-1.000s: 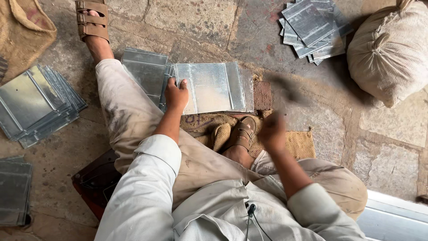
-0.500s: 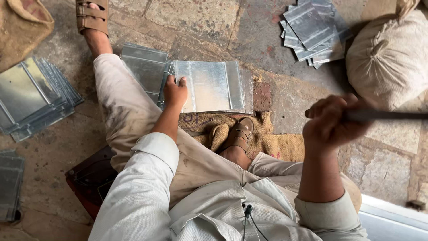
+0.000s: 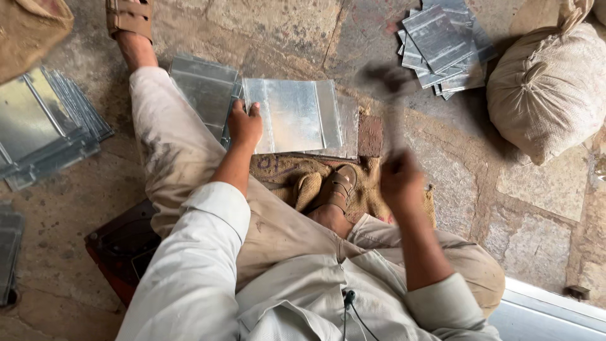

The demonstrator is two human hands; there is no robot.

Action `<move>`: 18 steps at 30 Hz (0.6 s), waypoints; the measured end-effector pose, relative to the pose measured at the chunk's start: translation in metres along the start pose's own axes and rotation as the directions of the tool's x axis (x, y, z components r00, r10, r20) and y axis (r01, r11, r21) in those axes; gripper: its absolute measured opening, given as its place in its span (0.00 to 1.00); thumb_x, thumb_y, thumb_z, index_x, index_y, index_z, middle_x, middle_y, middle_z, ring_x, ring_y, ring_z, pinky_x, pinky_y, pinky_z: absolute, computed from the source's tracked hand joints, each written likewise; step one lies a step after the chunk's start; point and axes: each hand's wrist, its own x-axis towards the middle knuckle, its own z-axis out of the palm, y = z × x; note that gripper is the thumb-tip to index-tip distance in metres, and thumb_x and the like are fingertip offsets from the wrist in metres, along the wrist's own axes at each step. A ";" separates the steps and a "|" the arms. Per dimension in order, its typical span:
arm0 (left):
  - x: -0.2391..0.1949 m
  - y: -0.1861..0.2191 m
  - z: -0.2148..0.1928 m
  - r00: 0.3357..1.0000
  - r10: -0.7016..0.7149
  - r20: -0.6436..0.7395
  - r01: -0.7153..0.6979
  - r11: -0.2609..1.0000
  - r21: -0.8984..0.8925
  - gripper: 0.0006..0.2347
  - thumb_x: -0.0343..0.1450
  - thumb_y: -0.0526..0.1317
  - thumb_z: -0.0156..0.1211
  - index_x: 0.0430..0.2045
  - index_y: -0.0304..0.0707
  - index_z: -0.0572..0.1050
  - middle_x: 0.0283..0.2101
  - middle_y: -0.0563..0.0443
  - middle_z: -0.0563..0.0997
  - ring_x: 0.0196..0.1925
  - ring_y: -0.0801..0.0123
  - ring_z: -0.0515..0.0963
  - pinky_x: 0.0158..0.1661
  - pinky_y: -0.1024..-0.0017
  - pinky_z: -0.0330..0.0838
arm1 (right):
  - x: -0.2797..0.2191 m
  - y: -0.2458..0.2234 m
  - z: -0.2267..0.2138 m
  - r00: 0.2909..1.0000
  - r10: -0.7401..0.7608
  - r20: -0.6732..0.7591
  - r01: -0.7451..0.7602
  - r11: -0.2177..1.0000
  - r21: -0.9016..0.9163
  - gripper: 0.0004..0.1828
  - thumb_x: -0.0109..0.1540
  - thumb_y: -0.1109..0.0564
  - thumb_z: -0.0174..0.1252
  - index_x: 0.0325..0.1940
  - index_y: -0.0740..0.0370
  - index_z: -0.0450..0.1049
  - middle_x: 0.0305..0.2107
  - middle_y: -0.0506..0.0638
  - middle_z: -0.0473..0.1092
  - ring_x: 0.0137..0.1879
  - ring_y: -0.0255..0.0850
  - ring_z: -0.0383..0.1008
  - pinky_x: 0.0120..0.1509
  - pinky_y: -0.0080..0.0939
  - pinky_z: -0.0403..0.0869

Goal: The person hammers several metal sheets one at a time on a small anvil while sitting on the floor.

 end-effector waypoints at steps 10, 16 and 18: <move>-0.001 0.008 -0.005 0.999 0.043 -0.026 -0.044 0.999 -0.021 0.18 0.73 0.45 0.63 0.49 0.26 0.72 0.47 0.30 0.81 0.49 0.44 0.83 0.48 0.57 0.76 | 0.008 -0.007 0.004 0.820 -0.197 -0.537 0.572 0.247 0.782 0.20 0.80 0.47 0.43 0.42 0.62 0.68 0.26 0.52 0.65 0.25 0.42 0.67 0.26 0.41 0.68; -0.004 0.014 -0.008 1.000 -0.020 0.004 0.020 0.999 -0.026 0.17 0.74 0.45 0.61 0.48 0.28 0.73 0.45 0.32 0.82 0.47 0.46 0.83 0.46 0.57 0.76 | -0.043 0.033 0.073 0.946 0.071 0.317 -0.031 0.991 -0.130 0.09 0.61 0.60 0.55 0.45 0.61 0.67 0.21 0.64 0.71 0.24 0.58 0.71 0.29 0.60 0.71; -0.004 0.012 -0.007 0.999 -0.036 0.003 0.036 0.998 -0.047 0.17 0.74 0.46 0.61 0.47 0.28 0.73 0.44 0.33 0.83 0.46 0.46 0.84 0.46 0.58 0.76 | -0.032 0.029 0.059 0.959 0.106 0.263 -0.085 0.992 -0.090 0.04 0.64 0.59 0.53 0.41 0.60 0.66 0.21 0.61 0.72 0.22 0.52 0.73 0.27 0.56 0.73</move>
